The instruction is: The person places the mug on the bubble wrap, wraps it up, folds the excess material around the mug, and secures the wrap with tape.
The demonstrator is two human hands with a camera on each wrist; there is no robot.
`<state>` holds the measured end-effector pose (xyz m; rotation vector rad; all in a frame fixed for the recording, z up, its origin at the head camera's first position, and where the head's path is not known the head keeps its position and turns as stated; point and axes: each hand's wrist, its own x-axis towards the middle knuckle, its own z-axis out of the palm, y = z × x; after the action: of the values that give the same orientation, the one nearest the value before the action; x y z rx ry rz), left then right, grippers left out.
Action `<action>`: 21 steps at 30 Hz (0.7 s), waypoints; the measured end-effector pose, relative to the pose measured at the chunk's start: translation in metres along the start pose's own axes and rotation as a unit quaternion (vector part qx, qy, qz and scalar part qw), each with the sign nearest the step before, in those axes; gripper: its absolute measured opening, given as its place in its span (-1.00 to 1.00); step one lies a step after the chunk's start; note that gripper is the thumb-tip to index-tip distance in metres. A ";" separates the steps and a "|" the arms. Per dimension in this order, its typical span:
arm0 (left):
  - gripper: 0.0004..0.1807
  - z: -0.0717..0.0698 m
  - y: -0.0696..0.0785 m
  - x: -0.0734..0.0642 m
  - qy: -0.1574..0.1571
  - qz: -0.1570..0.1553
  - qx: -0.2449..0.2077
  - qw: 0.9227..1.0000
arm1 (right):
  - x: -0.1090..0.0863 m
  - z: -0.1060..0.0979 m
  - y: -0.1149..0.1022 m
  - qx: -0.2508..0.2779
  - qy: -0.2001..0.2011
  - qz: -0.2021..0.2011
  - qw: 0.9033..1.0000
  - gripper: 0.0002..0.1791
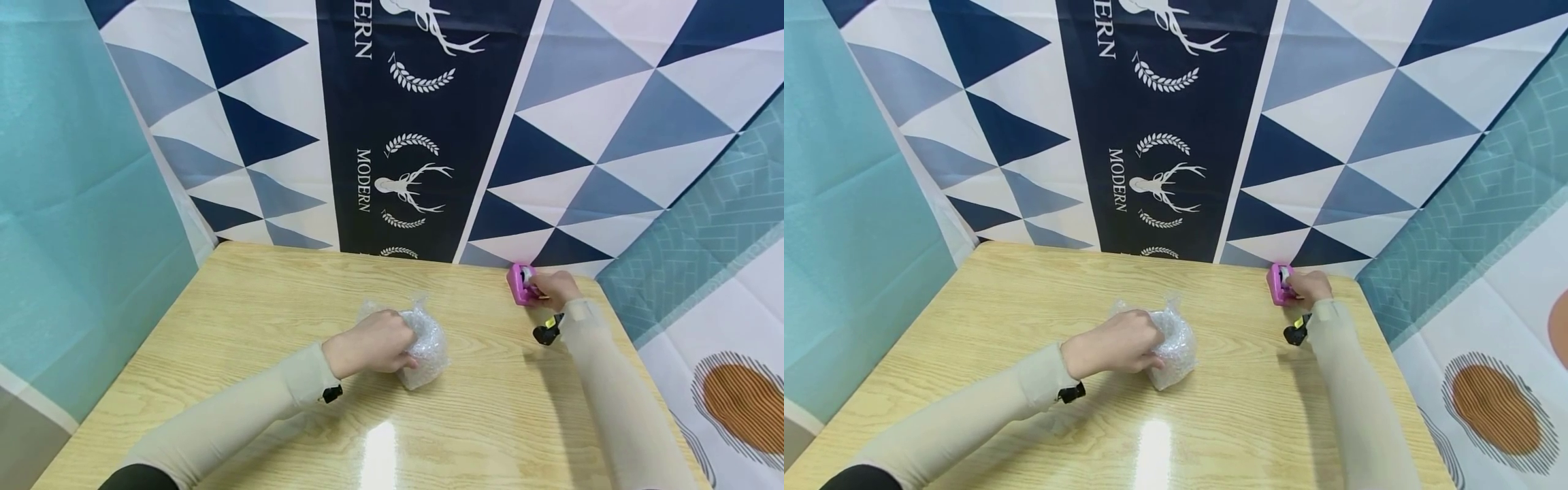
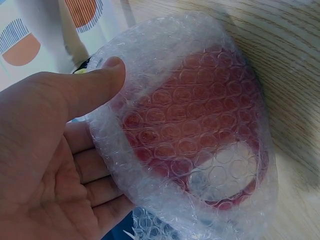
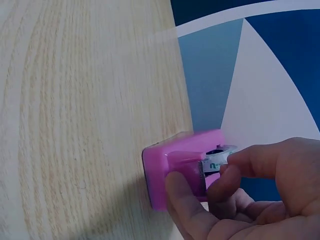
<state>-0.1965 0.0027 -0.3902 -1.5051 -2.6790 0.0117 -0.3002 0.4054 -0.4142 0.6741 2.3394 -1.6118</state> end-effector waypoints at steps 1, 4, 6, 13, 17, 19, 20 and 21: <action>-0.62 0.000 0.000 0.000 -0.001 -0.001 0.000 1.000 | -0.001 0.002 0.000 0.009 -0.002 0.000 1.000 -0.80; -0.62 0.000 0.000 -0.001 -0.001 -0.002 0.002 1.000 | -0.002 0.005 0.000 0.026 -0.015 -0.002 1.000 -0.85; -0.62 0.000 0.000 -0.001 0.001 -0.002 0.004 1.000 | -0.002 0.007 0.000 0.031 -0.022 -0.004 0.999 -0.85; -0.62 -0.001 0.000 -0.001 0.002 -0.003 0.002 1.000 | -0.003 0.009 0.002 0.046 -0.031 0.000 0.998 -0.81; -0.62 -0.001 0.000 -0.001 0.003 -0.004 0.002 1.000 | -0.005 0.011 0.003 0.045 -0.026 -0.006 0.999 -0.76; -0.61 -0.001 0.000 -0.001 0.002 -0.003 0.003 1.000 | -0.006 0.012 0.004 0.039 -0.021 -0.013 0.999 -0.76; -0.61 -0.001 0.000 -0.001 0.002 -0.003 0.004 1.000 | -0.006 0.013 0.005 0.037 -0.019 -0.017 0.999 -0.76; -0.61 -0.001 0.000 -0.001 0.002 -0.002 0.004 1.000 | -0.006 0.013 0.006 0.036 -0.015 -0.018 0.999 -0.78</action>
<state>-0.1961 0.0023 -0.3896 -1.4959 -2.6761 0.0189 -0.2930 0.3931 -0.4210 0.6213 2.2949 -1.7179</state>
